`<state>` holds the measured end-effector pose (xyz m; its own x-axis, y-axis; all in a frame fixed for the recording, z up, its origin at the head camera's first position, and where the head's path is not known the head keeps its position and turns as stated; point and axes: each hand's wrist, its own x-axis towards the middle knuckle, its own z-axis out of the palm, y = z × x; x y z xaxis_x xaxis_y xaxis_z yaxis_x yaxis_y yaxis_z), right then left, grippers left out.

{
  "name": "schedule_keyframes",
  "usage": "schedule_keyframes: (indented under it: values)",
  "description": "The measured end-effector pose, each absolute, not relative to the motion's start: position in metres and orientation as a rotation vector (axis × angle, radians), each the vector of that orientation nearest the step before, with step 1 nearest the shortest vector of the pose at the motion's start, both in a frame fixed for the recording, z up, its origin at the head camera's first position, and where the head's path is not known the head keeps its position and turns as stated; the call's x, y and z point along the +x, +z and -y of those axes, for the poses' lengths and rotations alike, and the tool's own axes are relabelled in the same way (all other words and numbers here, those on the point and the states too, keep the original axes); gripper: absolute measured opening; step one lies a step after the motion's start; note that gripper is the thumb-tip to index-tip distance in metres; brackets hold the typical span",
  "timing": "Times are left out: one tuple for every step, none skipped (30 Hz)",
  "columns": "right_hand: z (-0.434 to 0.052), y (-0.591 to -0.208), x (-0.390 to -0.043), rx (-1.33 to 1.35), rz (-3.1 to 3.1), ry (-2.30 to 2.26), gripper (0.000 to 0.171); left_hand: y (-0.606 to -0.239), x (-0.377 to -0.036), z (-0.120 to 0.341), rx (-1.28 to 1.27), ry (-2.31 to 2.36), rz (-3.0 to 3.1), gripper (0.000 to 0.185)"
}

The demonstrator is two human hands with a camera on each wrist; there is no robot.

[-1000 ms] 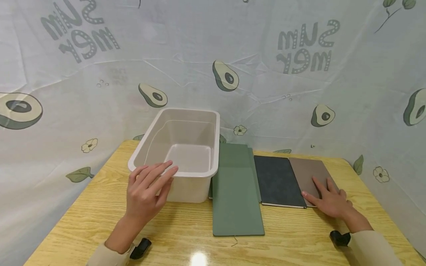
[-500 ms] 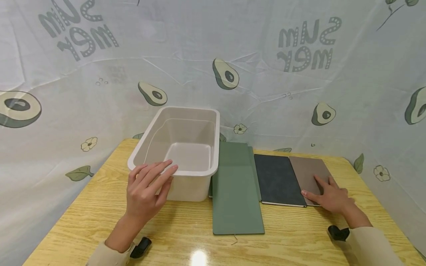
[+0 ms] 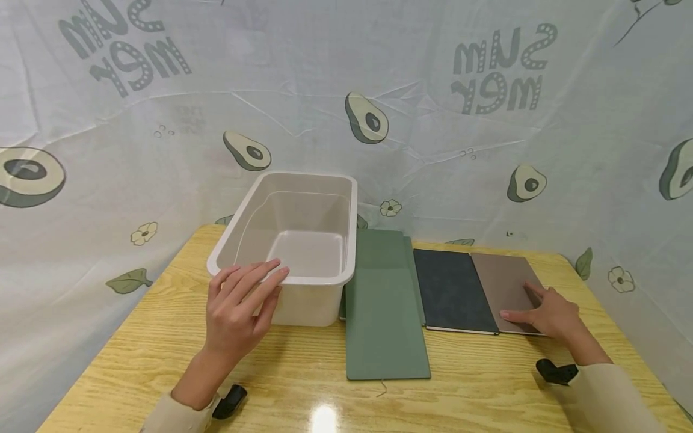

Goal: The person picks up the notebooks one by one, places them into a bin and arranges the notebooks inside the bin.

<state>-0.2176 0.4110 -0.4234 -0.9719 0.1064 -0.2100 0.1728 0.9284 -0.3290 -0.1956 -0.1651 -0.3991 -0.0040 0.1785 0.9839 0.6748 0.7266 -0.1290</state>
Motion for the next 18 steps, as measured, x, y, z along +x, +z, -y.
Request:
schedule_keyframes:
  values:
    - [-0.414,-0.422,-0.216,0.226,-2.895,-0.553,0.127,-0.399,-0.196,0.165,-0.716,-0.448,1.558,0.024]
    - [-0.417,-0.42,-0.215,0.246,-2.893,-0.582,0.125,-0.399,-0.196,0.165,-0.716,-0.447,1.557,0.024]
    - [-0.42,-0.419,-0.213,0.269,-2.886,-0.622,0.123,-0.399,-0.196,0.165,-0.718,-0.447,1.556,0.024]
    - [-0.423,-0.417,-0.21,0.297,-2.877,-0.667,0.121,-0.398,-0.196,0.165,-0.719,-0.447,1.555,0.024]
    - [-0.427,-0.415,-0.208,0.319,-2.859,-0.72,0.118,-0.398,-0.196,0.165,-0.721,-0.447,1.554,0.024]
    - [-0.431,-0.412,-0.206,0.343,-2.833,-0.787,0.116,-0.398,-0.196,0.165,-0.722,-0.448,1.552,0.024]
    - [-0.436,-0.41,-0.203,0.359,-2.798,-0.87,0.112,-0.397,-0.196,0.164,-0.724,-0.449,1.551,0.024]
    - [-0.44,-0.409,-0.201,0.384,-2.757,-0.953,0.11,-0.397,-0.196,0.164,-0.726,-0.449,1.547,0.024]
    - [-0.444,-0.407,-0.199,0.407,-2.708,-1.041,0.108,-0.396,-0.196,0.164,-0.726,-0.45,1.545,0.024]
    - [-0.449,-0.406,-0.197,0.428,-2.649,-1.136,0.106,-0.396,-0.196,0.164,-0.726,-0.45,1.542,0.024]
    - [-0.453,-0.406,-0.195,0.453,-2.599,-1.209,0.103,-0.395,-0.196,0.163,-0.727,-0.45,1.543,0.024]
    - [-0.457,-0.407,-0.194,0.462,-2.533,-1.308,0.1,-0.395,-0.195,0.163,-0.728,-0.451,1.544,0.024]
    - [-0.46,-0.407,-0.193,0.475,-2.468,-1.4,0.097,-0.395,-0.195,0.163,-0.729,-0.451,1.545,0.024]
    - [-0.463,-0.409,-0.192,0.483,-2.416,-1.475,0.095,-0.394,-0.195,0.163,-0.731,-0.452,1.546,0.024]
    - [-0.466,-0.41,-0.192,0.486,-2.353,-1.564,0.093,-0.394,-0.195,0.163,-0.731,-0.452,1.546,0.024]
    - [-0.468,-0.412,-0.191,0.482,-2.275,-1.668,0.091,-0.393,-0.194,0.163,-0.733,-0.453,1.548,0.024]
    - [-0.47,-0.414,-0.191,0.473,-2.203,-1.769,0.09,-0.393,-0.194,0.163,-0.733,-0.453,1.547,0.024]
    - [-0.472,-0.416,-0.191,0.451,-2.113,-1.879,0.09,-0.393,-0.194,0.162,-0.732,-0.452,1.544,0.025]
